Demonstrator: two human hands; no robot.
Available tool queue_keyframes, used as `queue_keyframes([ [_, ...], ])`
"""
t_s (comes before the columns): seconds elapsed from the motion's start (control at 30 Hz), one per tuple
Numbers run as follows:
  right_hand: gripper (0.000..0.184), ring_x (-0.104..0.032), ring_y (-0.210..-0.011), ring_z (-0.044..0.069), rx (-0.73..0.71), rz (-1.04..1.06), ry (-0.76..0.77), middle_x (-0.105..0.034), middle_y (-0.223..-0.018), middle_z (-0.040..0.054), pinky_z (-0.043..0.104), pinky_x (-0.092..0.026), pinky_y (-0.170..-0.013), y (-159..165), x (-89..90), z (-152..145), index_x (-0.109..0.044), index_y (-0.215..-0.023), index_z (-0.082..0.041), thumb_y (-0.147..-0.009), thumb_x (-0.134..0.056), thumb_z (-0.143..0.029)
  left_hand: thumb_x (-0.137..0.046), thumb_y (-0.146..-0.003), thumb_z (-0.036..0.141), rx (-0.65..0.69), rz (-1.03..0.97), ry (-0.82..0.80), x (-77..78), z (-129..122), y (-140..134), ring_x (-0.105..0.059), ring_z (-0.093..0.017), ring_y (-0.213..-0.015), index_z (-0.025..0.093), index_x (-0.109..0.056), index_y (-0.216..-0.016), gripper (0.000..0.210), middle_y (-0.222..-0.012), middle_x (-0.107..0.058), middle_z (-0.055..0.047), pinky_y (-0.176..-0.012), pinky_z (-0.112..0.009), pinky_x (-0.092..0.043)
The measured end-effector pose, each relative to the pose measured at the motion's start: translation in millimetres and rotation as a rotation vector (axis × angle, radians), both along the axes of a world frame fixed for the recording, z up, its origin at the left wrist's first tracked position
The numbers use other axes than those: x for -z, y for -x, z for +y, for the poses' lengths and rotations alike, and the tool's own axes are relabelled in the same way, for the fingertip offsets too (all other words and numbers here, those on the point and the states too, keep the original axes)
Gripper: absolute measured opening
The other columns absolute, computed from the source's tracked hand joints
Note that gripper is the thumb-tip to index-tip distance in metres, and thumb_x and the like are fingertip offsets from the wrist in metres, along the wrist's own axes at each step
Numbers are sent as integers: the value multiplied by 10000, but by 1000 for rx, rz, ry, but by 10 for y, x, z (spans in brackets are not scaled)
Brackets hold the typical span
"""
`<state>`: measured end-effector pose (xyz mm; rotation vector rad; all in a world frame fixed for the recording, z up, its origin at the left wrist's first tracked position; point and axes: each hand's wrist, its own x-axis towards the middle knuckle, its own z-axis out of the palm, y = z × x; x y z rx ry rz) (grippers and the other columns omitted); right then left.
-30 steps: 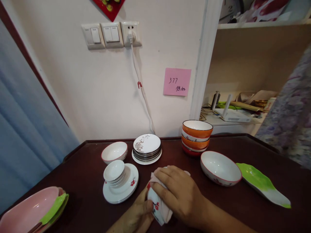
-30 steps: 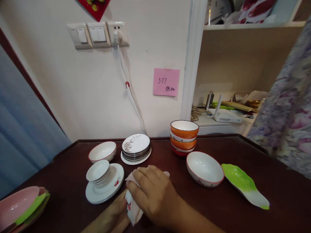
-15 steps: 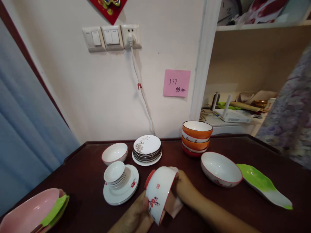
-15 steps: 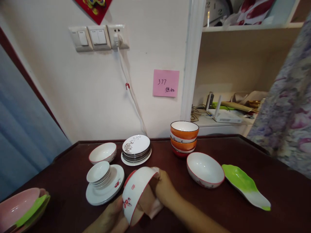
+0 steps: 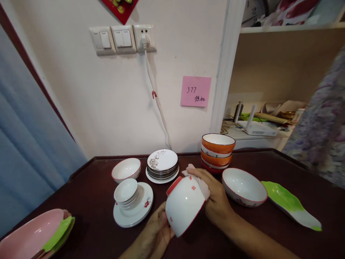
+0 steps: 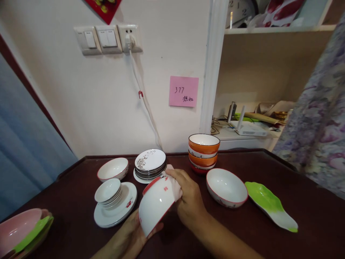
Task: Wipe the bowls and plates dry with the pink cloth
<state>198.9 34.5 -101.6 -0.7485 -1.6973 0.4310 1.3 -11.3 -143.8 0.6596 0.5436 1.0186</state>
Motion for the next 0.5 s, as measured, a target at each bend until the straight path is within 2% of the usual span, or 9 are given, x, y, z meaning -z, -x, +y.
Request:
queue_keyframes([
  [0.13,464,-589,-1153,234,36,-111,-187,-652,-1187,96,405,-502,-956,-11,-112,-99,-524,-1298,-255,-858,-521,-107,-771,-691,415,-38,2,-9,-15,-7,-19,-596,-272,-1113,243,-695,-1107,457,-1145,-707,-79,-960,-403,-431],
  [0.33,452,-624,-1096,247,178,-293,-349,-648,-1199,131,396,-548,-869,-39,-239,-145,-524,-1317,-220,-883,-462,-112,-705,-777,347,-51,29,5,-8,3,-34,-606,-278,-1113,191,-703,-1097,355,-1120,-719,-108,-1010,-427,-399],
  [0.4,450,-632,-1075,250,216,-339,-384,-653,-1186,144,400,-554,-849,-44,-254,-135,-517,-1320,-203,-886,-446,-109,-665,-808,377,-33,15,-1,-1,1,-16,-596,-284,-1130,190,-703,-1104,352,-1140,-713,-111,-1020,-441,-389],
  [0.5,425,-645,-1032,251,258,-426,-427,-668,-1146,159,385,-564,-797,-20,-228,-118,-531,-1294,-178,-884,-448,-104,-616,-807,505,61,-32,-18,-13,-8,6,-533,-310,-1210,175,-701,-1125,466,-1196,-686,-128,-1051,-458,-352],
])
